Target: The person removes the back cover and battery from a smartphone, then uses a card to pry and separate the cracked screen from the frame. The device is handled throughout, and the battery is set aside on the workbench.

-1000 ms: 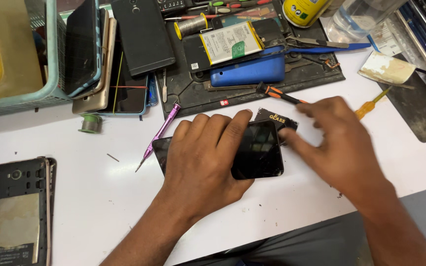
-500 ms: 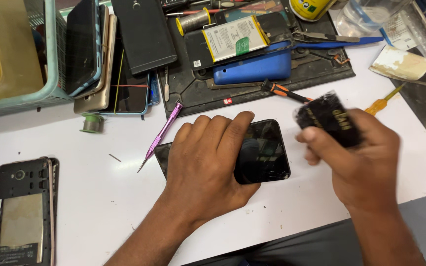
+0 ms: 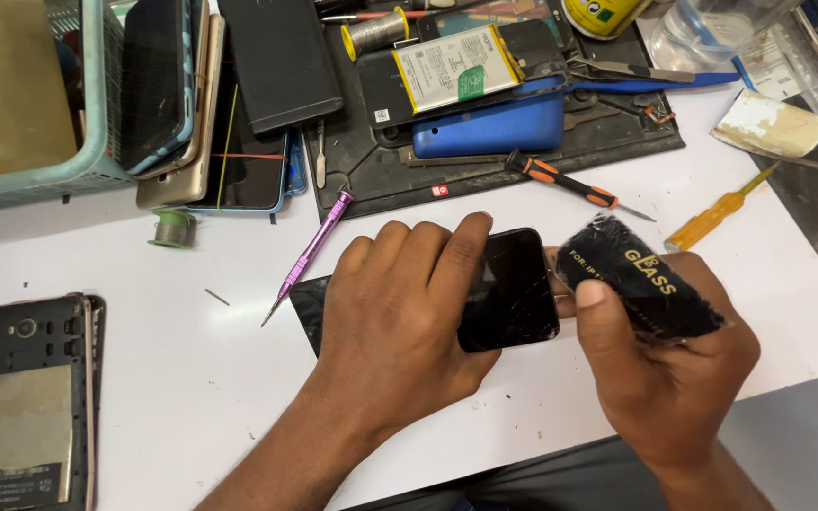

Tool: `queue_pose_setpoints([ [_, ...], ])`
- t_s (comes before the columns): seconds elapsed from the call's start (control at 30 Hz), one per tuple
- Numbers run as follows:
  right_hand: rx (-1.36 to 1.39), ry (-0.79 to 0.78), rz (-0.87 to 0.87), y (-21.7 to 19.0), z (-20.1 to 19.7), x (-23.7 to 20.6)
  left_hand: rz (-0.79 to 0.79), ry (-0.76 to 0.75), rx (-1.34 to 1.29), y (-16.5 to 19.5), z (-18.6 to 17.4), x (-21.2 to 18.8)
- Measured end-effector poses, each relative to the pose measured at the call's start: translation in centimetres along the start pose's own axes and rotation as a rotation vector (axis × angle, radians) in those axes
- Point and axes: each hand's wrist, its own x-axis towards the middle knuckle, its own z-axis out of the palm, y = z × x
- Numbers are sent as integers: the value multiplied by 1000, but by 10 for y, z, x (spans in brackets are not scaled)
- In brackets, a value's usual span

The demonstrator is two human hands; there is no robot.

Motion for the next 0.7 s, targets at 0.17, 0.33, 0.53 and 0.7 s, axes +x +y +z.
queue_pose_setpoints([
  [0.17, -74, 20, -56, 5, 3, -4, 4, -3, 26, 0, 0, -1],
  [0.33, -136, 19, -70, 4, 5, -3, 0, -10, 34, -1, 0, -2],
  [0.53, -204, 31, -134, 4, 9, -1, 3, -28, 56, -2, 1, -2],
  [0.7, -302, 65, -159, 8, 13, -2, 0, -28, 88, -1, 2, -1],
])
